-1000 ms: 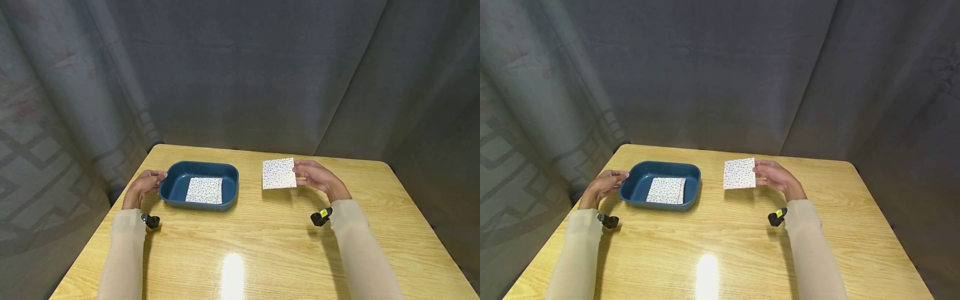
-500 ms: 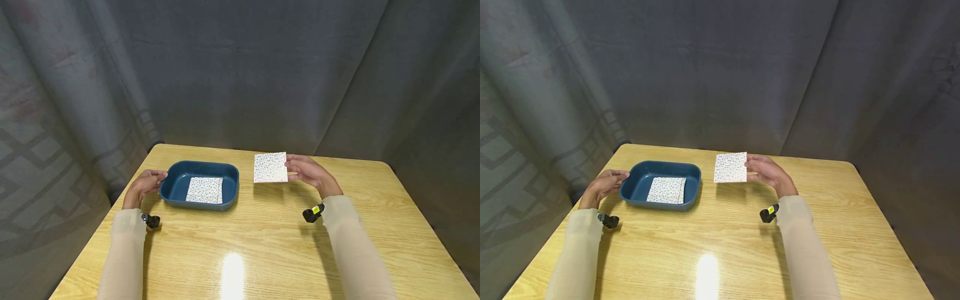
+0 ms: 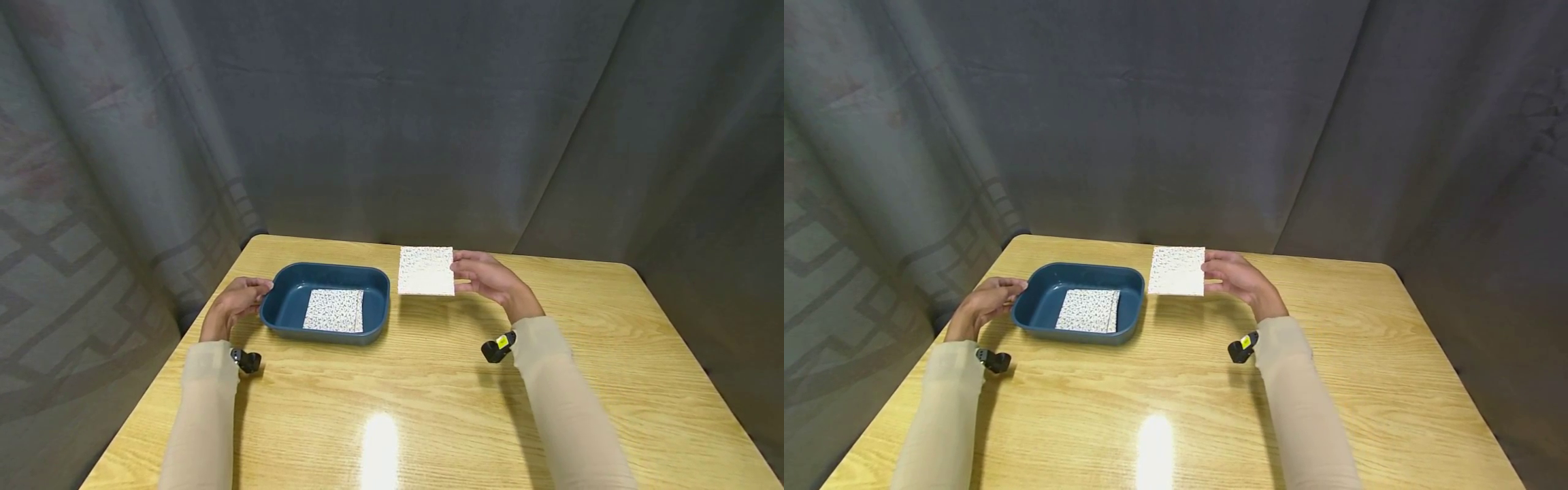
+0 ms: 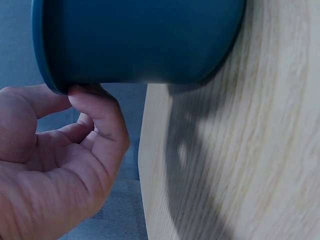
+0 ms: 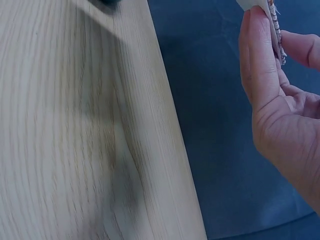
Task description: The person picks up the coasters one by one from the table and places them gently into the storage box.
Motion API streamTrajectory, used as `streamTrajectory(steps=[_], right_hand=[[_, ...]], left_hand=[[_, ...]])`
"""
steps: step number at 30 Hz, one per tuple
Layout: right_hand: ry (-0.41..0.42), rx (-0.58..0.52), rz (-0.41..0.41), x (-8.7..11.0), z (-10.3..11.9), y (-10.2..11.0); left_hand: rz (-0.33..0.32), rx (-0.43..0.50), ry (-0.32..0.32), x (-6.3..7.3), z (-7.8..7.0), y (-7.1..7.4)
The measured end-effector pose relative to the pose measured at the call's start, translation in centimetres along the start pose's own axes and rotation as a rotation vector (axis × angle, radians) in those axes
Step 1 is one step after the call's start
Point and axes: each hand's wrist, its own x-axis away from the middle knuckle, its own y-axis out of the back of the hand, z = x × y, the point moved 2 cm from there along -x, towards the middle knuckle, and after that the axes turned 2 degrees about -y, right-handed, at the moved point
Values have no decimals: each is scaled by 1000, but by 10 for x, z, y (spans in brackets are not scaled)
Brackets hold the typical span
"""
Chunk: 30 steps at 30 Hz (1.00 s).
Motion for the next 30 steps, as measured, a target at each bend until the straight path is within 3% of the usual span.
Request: streamTrajectory(steps=[16, 30], right_hand=[[-12, 34, 48, -18, -8, -31], [-31, 99, 151, -32, -13, -65]], left_hand=[[-5, -7, 11, 2, 1, 3], [-7, -28, 11, 1, 0, -1]])
